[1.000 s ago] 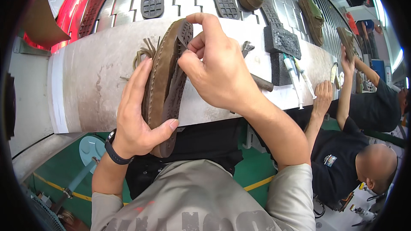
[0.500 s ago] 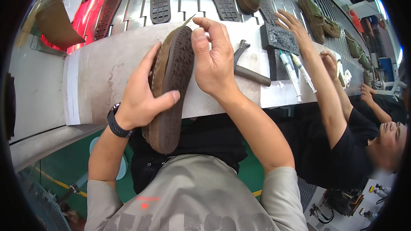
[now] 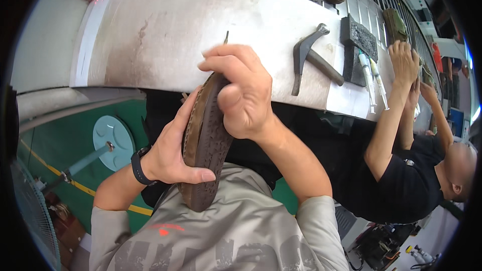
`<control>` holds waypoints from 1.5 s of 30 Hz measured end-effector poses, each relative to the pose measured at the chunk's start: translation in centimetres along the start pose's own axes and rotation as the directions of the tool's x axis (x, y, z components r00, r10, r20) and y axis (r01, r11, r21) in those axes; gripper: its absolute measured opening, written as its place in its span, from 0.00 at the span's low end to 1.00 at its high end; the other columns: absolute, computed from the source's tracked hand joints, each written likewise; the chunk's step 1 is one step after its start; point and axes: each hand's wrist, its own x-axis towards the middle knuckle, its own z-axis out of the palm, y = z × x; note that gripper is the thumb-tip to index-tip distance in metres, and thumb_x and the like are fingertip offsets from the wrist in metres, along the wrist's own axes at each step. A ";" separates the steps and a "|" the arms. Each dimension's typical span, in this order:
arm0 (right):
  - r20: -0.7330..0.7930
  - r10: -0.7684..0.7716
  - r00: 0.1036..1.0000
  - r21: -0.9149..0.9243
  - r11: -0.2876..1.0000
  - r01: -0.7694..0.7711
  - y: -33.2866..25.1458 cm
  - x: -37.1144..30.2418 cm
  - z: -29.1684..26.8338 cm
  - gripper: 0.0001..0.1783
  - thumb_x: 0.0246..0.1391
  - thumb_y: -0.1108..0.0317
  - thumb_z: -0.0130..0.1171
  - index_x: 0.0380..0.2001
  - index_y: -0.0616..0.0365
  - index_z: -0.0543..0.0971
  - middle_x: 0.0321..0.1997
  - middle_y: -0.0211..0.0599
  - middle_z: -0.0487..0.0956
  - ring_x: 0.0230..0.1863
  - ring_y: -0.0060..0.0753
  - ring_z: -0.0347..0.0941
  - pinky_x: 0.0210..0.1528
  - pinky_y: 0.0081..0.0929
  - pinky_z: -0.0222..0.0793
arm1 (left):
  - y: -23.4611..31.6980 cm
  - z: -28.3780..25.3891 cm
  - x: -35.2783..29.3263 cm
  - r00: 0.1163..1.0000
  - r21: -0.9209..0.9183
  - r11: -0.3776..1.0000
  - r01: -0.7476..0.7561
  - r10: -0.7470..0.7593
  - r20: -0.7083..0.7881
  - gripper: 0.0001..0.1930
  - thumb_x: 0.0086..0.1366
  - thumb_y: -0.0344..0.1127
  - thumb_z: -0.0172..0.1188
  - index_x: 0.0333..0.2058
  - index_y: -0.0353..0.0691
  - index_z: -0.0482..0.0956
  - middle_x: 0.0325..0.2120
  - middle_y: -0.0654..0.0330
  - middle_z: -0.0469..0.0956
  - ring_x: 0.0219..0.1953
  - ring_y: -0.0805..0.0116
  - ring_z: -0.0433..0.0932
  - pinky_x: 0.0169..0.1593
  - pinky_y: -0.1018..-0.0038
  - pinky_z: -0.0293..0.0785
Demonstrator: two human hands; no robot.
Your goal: The person assembles shoes by taking shoe uppers and soles from a conveyor, attaching the soles to the uppers by hand, and tapping the edges with a hammer.
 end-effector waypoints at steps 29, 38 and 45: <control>0.391 0.304 0.869 -0.223 0.947 -0.231 -1.8 2.7 -2.0 0.16 0.53 0.65 0.73 0.21 0.62 0.77 0.20 0.38 0.78 0.22 0.30 0.72 0.26 0.31 0.68 | 2.6 2.9 0.1 0.985 0.327 0.929 0.171 -0.152 -0.084 0.69 0.50 0.55 0.80 0.77 0.29 0.42 0.50 0.36 0.70 0.47 0.37 0.79 0.44 0.54 0.83; 0.015 0.530 0.848 0.336 0.796 -0.503 -3.0 3.9 -2.9 0.24 0.69 0.50 0.63 0.39 0.66 0.84 0.28 0.24 0.78 0.32 0.15 0.70 0.36 0.19 0.67 | 6.5 0.5 4.4 0.988 0.523 0.839 0.150 -0.103 -0.118 0.62 0.49 0.45 0.81 0.76 0.31 0.52 0.56 0.35 0.74 0.55 0.36 0.79 0.58 0.56 0.78; -0.059 0.688 0.724 0.396 0.682 -0.615 8.1 9.8 -2.6 0.31 0.72 0.43 0.56 0.34 0.64 0.86 0.28 0.32 0.79 0.29 0.24 0.72 0.37 0.25 0.67 | 2.6 -2.4 12.8 0.990 0.668 0.742 0.057 0.043 -0.133 0.58 0.54 0.50 0.75 0.74 0.24 0.53 0.61 0.33 0.71 0.65 0.38 0.71 0.69 0.56 0.66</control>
